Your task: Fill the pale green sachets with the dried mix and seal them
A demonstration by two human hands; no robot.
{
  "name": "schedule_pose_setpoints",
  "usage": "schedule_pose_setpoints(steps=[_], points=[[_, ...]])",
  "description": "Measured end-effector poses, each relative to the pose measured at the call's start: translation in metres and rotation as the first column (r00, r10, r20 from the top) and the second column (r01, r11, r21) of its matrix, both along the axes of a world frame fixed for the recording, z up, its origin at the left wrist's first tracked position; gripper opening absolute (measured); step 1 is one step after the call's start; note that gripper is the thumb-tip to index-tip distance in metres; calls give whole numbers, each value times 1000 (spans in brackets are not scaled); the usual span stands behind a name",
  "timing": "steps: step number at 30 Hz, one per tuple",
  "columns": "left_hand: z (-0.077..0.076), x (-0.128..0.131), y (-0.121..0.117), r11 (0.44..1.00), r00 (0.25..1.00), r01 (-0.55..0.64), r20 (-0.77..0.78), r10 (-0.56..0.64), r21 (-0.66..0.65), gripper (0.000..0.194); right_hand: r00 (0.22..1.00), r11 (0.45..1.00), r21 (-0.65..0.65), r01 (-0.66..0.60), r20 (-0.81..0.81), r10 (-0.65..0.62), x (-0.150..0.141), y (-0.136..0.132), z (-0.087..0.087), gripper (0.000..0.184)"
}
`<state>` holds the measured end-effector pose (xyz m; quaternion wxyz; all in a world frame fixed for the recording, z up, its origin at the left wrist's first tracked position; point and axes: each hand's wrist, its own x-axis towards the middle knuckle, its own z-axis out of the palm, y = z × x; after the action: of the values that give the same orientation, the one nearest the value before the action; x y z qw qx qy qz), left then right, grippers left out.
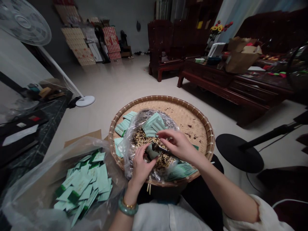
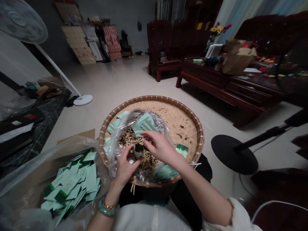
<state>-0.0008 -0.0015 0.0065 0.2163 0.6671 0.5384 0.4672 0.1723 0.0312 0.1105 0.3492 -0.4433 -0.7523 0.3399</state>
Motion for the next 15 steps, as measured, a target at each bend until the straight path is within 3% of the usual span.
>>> schedule_pose_setpoints(steps=[6, 11, 12, 15], points=[[1, -2, -3, 991, 999, -12, -36, 17, 131, 48, 995, 992, -80, -96, -10, 96, 2, -15, -12, 30], [-2, -4, -8, 959, 999, -5, -41, 17, 282, 45, 998, 983, 172, -66, 21, 63, -9, -40, -22, 57], [-3, -4, -9, 957, 999, -10, -38, 22, 290, 44, 999, 976, 212, -38, 32, 32, -12, -43, -26, 54], [-2, -1, -11, 972, 999, -37, -16, 42, 233, 47, 998, 971, 232, 61, -5, -62, -17, -43, -37, 21]])
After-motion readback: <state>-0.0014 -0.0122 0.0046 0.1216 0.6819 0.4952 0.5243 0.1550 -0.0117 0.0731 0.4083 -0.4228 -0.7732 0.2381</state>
